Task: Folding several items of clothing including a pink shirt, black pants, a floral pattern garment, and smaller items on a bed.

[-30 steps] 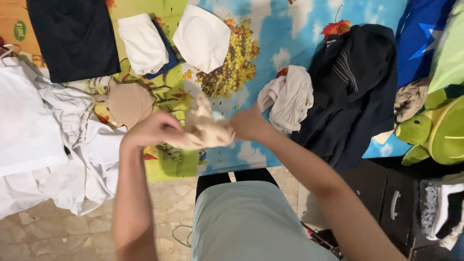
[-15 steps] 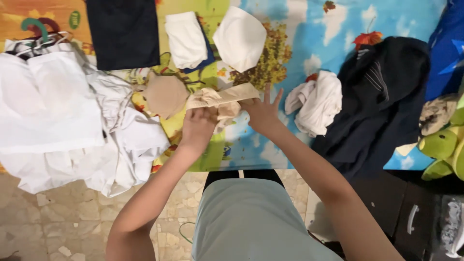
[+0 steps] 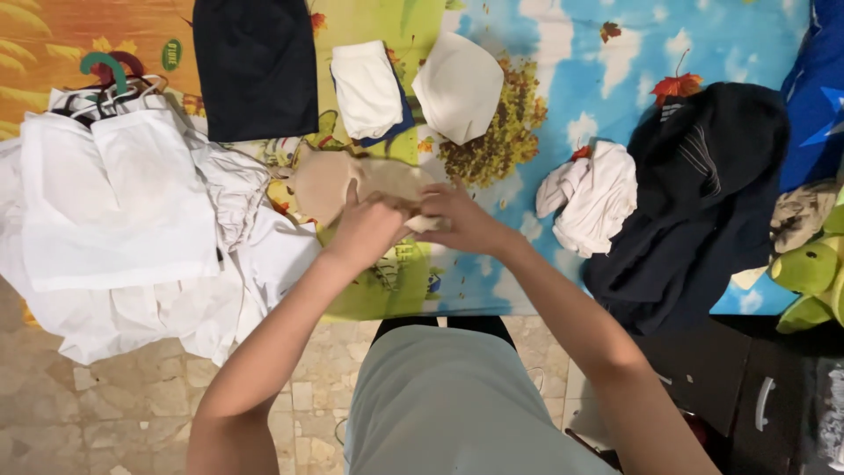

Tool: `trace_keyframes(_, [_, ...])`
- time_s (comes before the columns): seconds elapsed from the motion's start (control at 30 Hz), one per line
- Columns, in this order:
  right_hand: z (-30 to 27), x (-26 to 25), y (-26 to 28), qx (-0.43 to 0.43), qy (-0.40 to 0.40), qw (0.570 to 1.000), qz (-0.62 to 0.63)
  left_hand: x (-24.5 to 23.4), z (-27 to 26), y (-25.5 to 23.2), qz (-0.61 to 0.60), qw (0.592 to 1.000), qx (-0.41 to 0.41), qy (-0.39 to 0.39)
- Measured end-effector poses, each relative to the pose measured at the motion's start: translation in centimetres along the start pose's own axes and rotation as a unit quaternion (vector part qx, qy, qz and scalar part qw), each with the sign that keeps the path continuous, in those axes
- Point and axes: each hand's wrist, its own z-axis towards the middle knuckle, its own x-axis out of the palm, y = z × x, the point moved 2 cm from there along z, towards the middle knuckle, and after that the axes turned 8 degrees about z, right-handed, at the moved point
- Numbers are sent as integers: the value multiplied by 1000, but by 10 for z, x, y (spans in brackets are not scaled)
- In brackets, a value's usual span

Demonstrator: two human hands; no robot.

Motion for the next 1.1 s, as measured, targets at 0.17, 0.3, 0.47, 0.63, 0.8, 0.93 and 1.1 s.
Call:
trace_keyframes(0.17, [-27, -54, -10, 73, -72, 993, 55, -6, -12, 43, -85, 988, 9, 127])
trace_keyframes(0.3, [-59, -96, -5, 1, -81, 996, -44, -43, -20, 56, -48, 998, 50, -10])
trace_keyframes(0.47, [-61, -103, 35, -19, -112, 954, -276, -54, -21, 35, 129, 980, 32, -150])
trace_keyframes(0.63, [-67, -86, 35, -34, -4, 863, -503, 20, -34, 6, -6, 986, -149, 80])
trace_keyframes(0.8, [-109, -74, -45, 42, 90, 982, -161, 14, -43, -11, -313, 904, -175, 231])
trace_keyframes(0.93, [-105, -103, 38, -82, -222, 916, -324, -2, -47, -15, -394, 845, -337, -129])
trace_keyframes(1.1, [-115, -106, 30, -93, -98, 945, -297, -55, -47, -44, -303, 853, -352, -238])
